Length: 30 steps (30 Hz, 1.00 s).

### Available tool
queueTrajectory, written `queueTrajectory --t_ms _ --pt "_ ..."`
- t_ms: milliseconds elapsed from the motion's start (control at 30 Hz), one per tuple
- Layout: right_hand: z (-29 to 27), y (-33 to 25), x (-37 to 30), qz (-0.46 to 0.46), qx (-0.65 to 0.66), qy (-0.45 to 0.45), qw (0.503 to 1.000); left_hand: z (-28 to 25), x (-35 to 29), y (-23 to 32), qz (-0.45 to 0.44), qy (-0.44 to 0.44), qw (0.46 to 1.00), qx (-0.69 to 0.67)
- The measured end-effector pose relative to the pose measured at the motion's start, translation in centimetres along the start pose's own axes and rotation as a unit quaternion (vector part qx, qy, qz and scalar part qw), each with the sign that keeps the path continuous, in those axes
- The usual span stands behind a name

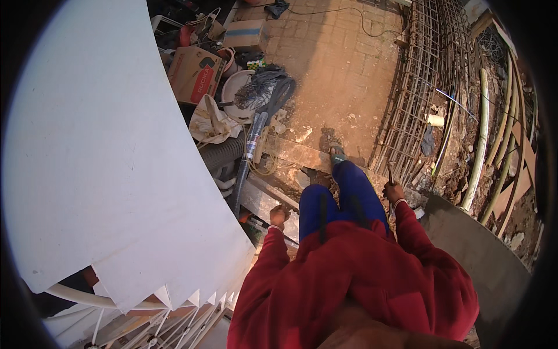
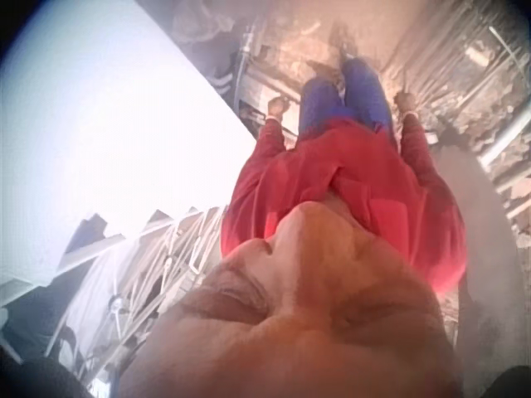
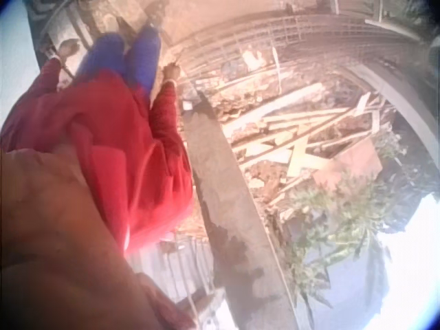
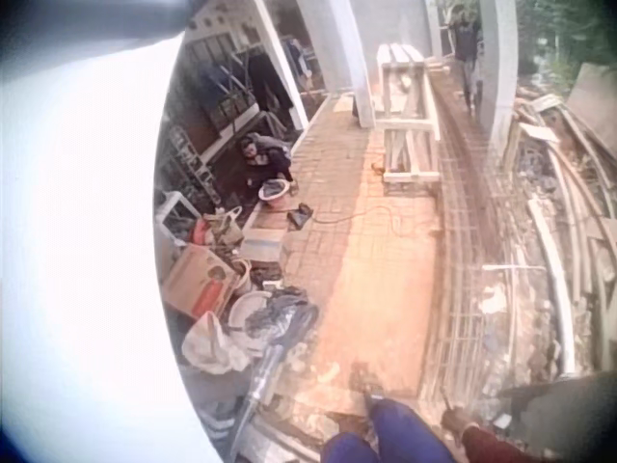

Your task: The person assembles a rebar cage by hand, placing and aligning individual rebar pieces into a grid pattern on the ground. They then retrieve a coil of wire and use pliers to cut and tie the rebar intersections together, securing the structure.

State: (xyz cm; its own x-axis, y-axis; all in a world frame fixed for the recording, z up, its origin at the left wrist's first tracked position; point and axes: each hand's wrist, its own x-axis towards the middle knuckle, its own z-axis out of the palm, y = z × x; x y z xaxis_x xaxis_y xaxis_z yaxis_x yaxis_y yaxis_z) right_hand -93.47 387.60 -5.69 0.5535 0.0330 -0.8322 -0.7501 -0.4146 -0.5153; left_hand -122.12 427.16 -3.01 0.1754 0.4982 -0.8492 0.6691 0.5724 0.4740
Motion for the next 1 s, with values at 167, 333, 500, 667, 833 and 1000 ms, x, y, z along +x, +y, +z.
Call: queueTrajectory --t_ms 167,333,500,667,833,1000 --pt "6.1 -13.3 -0.8 -0.21 0.139 -0.073 0.965 1.6 5.5 9.8 -0.013 -0.001 0.994 0.105" --pt "8.6 -16.7 -0.4 -0.121 -0.142 0.003 0.982 5.6 15.9 19.4 -0.014 0.047 0.977 0.207" --pt "10.3 -20.1 -0.4 -0.045 -0.221 0.069 0.972 11.8 29.4 27.4 0.124 0.032 0.922 0.365" --pt "15.2 -25.9 2.0 -0.026 -0.233 0.093 0.968 19.7 41.3 34.6 0.15 0.015 0.914 0.376" --pt "20.9 -29.1 6.7 -0.047 -0.268 0.02 0.962 27.0 52.3 39.4 0.227 0.014 0.847 0.48" --pt "22.5 -30.0 10.5 -0.058 -0.487 0.039 0.87 32.2 63.1 41.5 0.231 0.054 0.826 0.511"
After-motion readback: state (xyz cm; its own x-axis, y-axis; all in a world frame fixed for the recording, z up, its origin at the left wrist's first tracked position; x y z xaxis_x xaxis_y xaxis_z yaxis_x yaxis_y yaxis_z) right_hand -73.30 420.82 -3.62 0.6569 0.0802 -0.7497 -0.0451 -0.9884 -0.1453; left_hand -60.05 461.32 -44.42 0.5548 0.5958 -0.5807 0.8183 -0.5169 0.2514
